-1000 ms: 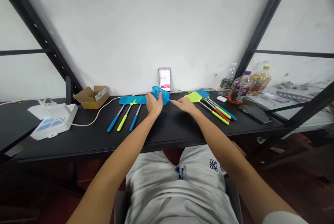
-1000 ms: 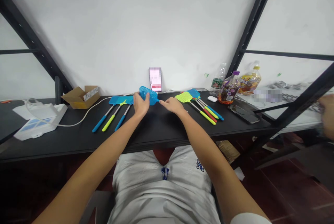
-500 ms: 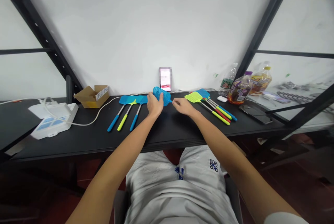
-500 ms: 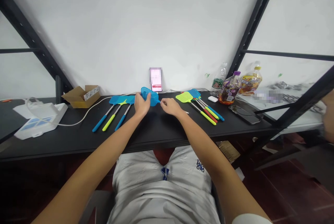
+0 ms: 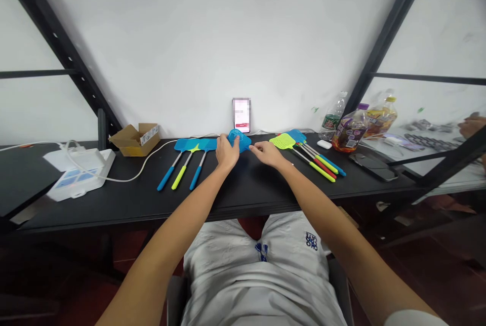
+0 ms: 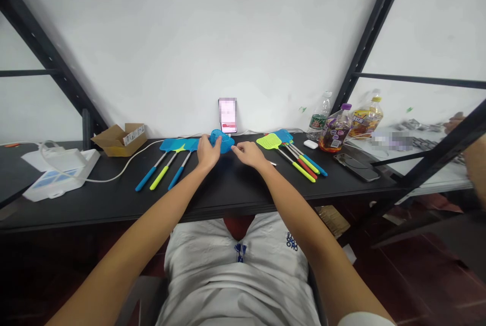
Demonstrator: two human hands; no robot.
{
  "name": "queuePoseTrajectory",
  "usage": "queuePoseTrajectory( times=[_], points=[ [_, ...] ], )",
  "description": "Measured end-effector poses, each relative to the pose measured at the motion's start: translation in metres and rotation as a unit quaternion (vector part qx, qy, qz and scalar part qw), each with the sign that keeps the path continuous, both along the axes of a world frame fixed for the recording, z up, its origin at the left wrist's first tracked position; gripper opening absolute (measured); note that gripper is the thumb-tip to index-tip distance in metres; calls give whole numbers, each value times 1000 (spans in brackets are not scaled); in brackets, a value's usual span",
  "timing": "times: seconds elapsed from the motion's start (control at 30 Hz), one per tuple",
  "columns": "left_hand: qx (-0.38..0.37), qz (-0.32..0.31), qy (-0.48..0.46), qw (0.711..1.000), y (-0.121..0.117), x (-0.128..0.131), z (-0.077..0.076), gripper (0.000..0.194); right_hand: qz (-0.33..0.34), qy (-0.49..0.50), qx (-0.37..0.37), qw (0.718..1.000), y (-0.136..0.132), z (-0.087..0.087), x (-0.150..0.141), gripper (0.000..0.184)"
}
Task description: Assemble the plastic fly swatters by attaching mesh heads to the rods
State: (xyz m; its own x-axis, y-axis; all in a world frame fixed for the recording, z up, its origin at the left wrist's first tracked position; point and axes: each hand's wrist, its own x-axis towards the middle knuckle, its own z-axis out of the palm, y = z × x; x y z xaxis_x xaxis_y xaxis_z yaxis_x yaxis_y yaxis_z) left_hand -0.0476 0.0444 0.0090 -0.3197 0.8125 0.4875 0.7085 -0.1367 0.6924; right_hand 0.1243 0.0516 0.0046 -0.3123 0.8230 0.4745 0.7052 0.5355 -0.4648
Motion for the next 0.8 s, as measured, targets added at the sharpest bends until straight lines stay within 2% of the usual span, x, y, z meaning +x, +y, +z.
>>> queuePoseTrajectory(
  times=[0.13, 0.4, 0.57, 0.8],
  points=[
    [-8, 0, 9, 1000, 0, 0, 0, 33, -34, 40, 7, 999, -2, 6, -1, 47],
    [-16, 1, 14, 1000, -3, 1, 3, 31, -57, 145, 56, 986, -7, 17, 1, 39],
    [-21, 1, 17, 1000, -3, 0, 3, 33, -58, 224, 83, 969, -7, 23, 7, 36],
    [-15, 1, 18, 1000, -1, -1, 2, 33, -46, 252, 71, 964, -10, 27, 7, 38]
  ],
)
